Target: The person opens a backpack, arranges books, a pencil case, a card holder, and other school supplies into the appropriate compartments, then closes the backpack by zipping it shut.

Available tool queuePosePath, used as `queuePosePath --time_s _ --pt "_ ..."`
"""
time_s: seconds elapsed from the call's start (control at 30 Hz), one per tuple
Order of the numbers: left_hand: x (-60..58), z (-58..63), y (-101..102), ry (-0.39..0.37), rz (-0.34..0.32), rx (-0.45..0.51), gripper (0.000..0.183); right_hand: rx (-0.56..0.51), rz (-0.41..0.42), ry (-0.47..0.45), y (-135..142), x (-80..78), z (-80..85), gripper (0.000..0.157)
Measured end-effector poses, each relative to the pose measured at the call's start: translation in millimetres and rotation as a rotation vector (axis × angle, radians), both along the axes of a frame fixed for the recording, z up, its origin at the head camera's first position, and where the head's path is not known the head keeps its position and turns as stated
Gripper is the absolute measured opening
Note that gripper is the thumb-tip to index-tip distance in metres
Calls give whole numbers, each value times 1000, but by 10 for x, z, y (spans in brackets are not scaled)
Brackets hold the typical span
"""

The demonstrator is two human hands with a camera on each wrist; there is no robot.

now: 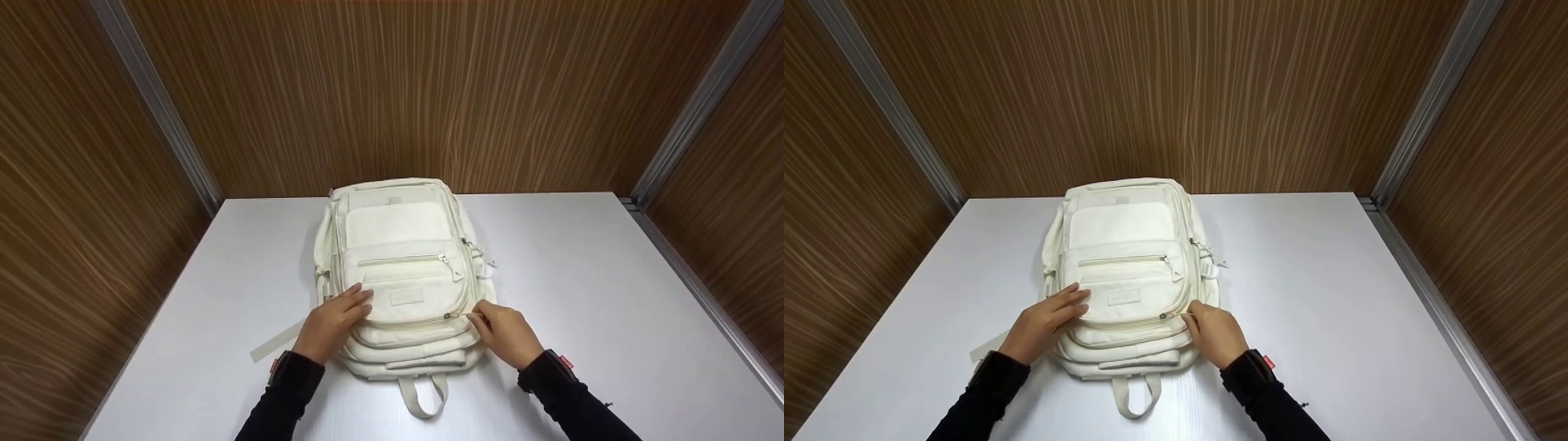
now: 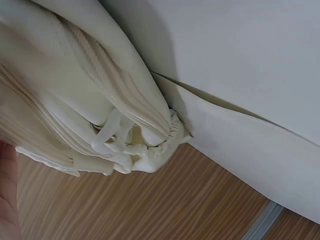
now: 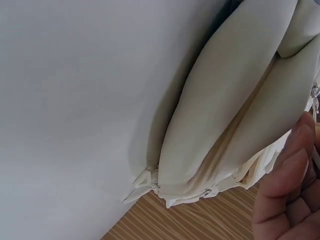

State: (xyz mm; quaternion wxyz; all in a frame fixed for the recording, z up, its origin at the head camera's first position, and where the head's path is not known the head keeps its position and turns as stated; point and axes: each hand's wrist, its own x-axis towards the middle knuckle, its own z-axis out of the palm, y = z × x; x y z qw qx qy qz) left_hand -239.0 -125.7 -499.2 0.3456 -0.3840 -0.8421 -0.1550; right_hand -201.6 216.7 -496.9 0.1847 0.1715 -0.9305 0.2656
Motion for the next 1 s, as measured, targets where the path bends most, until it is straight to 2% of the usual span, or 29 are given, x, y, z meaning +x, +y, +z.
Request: queuePosePath --time_s 0.13,0.33,0.53,0.67,0.83,0.9,1.0 --pt "-20 10 -95 -2 39 10 16 5 -16 -8 18 4 -18 13" --pt "-25 35 -160 -23 99 -11 17 15 12 -7 -13 43 -18 13" --pt "80 131 -67 -81 146 -99 24 -6 23 1 -35 67 -31 13" --pt "177 195 167 -69 197 -127 33 -14 43 39 -62 92 -33 16" --pt "287 233 682 19 177 -136 34 -22 67 89 -111 110 -25 17" --pt "325 244 888 37 182 -185 36 -23 68 97 -129 110 -24 18" --pt "364 236 1141 34 241 -285 36 -17 66 100 -153 112 -24 18"
